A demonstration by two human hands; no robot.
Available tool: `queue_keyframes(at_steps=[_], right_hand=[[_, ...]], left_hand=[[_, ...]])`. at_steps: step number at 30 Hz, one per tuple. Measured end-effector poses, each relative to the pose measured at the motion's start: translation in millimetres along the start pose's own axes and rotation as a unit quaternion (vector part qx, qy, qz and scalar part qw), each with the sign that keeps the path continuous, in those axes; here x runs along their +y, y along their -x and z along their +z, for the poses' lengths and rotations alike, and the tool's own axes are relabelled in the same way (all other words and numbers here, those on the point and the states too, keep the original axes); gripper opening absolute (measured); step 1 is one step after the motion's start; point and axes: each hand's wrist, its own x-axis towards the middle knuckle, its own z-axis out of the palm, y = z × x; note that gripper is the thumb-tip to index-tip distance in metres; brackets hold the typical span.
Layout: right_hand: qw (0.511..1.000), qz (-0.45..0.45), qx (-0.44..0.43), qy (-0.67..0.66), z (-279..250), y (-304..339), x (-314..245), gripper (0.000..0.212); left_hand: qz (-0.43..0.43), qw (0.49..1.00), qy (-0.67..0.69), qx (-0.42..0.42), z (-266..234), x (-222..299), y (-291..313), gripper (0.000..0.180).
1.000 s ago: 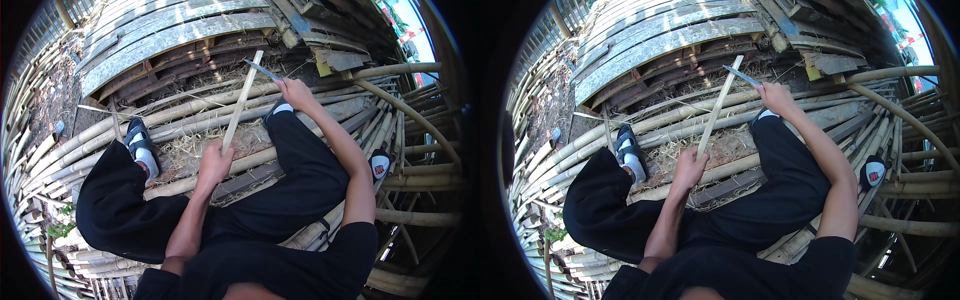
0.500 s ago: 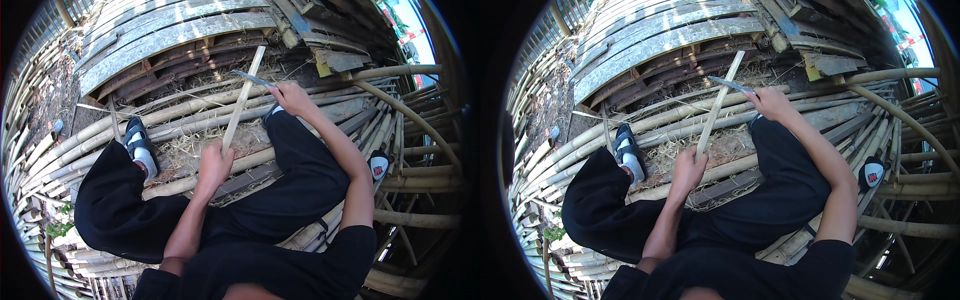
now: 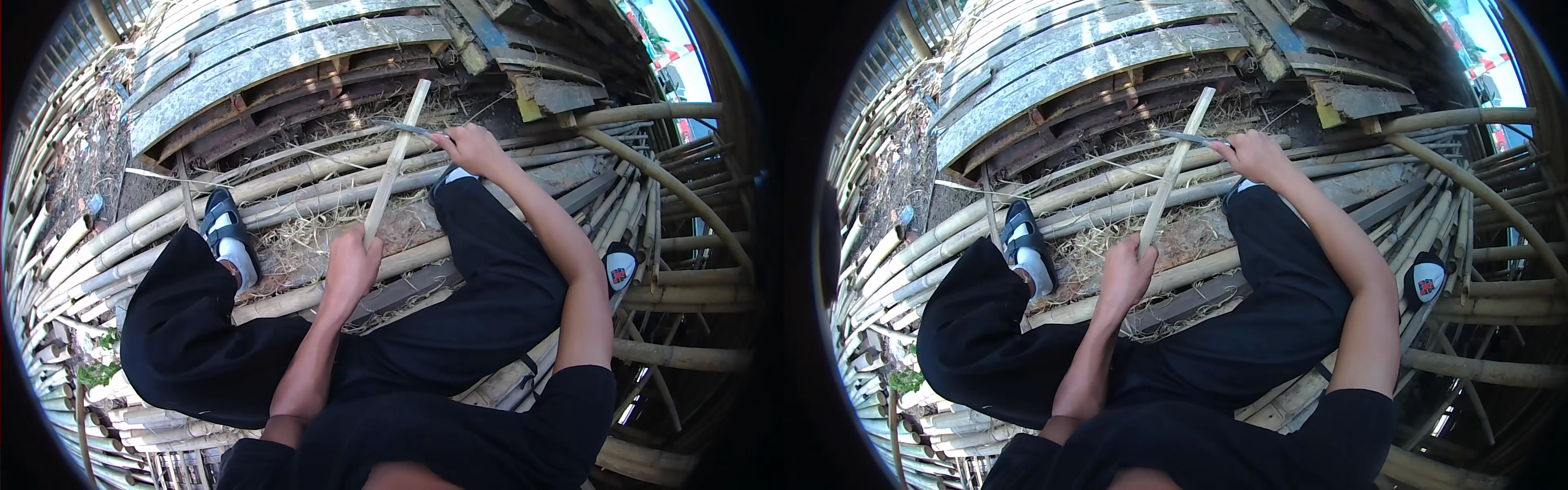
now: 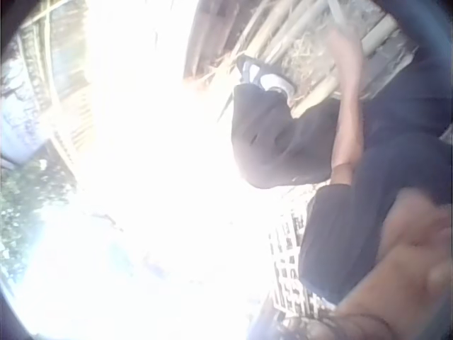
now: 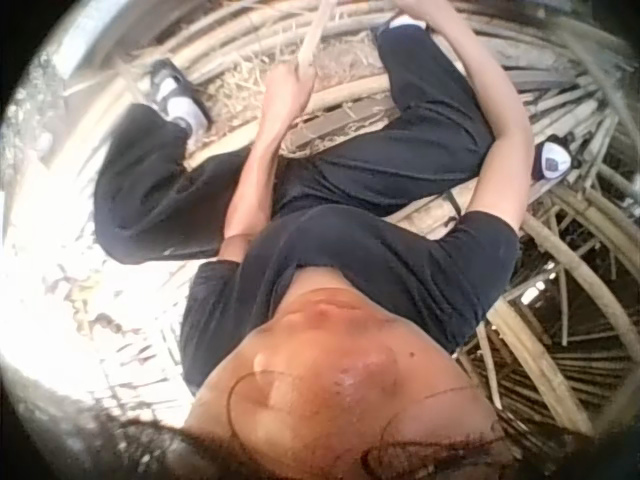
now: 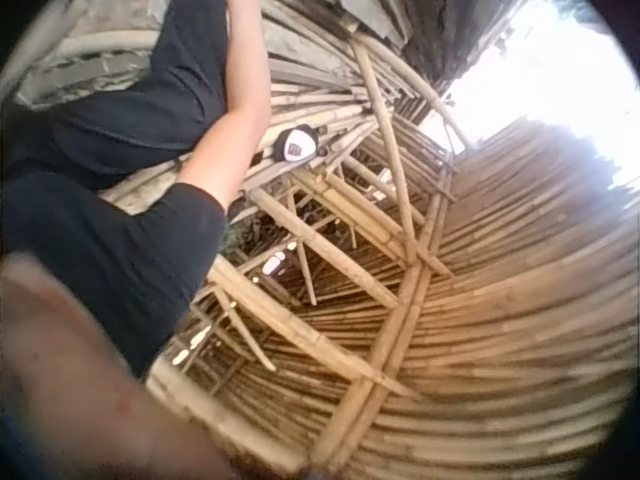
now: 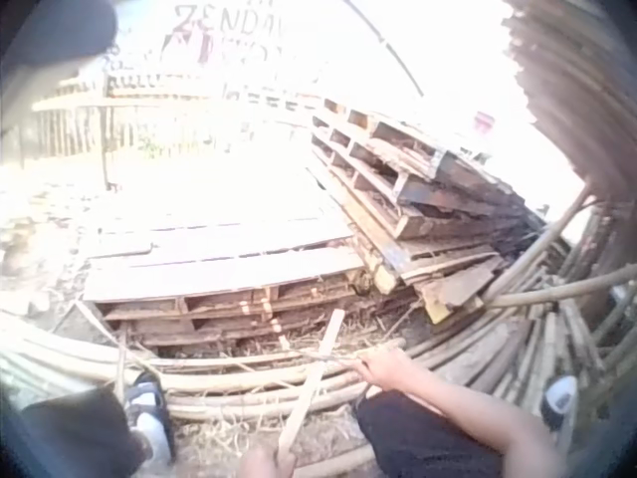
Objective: The person holds a bamboo stick and repeatedly scrapes along its surface using a knife, shaving off thin layers.
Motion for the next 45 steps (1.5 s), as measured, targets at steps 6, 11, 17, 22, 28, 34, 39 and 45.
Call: queue_keyframes(at_steps=[6, 11, 17, 22, 28, 34, 39, 45], right_hand=[[0.996, -0.018, 0.012, 0.081, 7.7, -12.2, 13.7, 0.054], [0.998, 0.001, 0.035, 0.056, 7.7, -13.4, 24.2, 0.060], [0.996, 0.002, 0.020, 0.089, -6.1, -24.2, 40.4, 0.060], [0.990, -0.001, 0.040, 0.137, -2.5, -18.2, 50.1, 0.069], [0.974, 0.065, 0.106, 0.187, -28.2, -17.3, 83.3, 0.071], [0.974, 0.082, 0.104, 0.183, -26.0, -5.1, 88.0, 0.076], [0.977, 0.073, 0.084, 0.180, -29.6, -20.4, 79.5, 0.074], [0.996, 0.058, 0.068, -0.010, -6.5, -17.3, 10.6, 0.064]], left_hand=[[-0.038, 0.999, 0.023, -0.018, -6.4, 11.1, 0.5, 0.027], [-0.040, 0.999, 0.001, -0.034, -6.5, 6.4, -1.2, 0.027], [0.006, 1.000, -0.002, -0.020, 4.9, -1.8, -5.0, 0.026], [0.009, 1.000, 0.012, -0.028, 1.0, 6.3, -4.1, 0.026], [0.008, 0.998, 0.027, -0.055, -3.1, 8.4, -2.5, 0.026], [0.002, 0.996, 0.010, -0.090, -8.5, 9.1, 11.9, 0.027], [0.026, 0.997, 0.023, -0.062, 1.2, -9.6, 5.2, 0.021], [0.004, 1.000, 0.007, -0.027, -15.9, -0.9, 4.5, 0.025]])
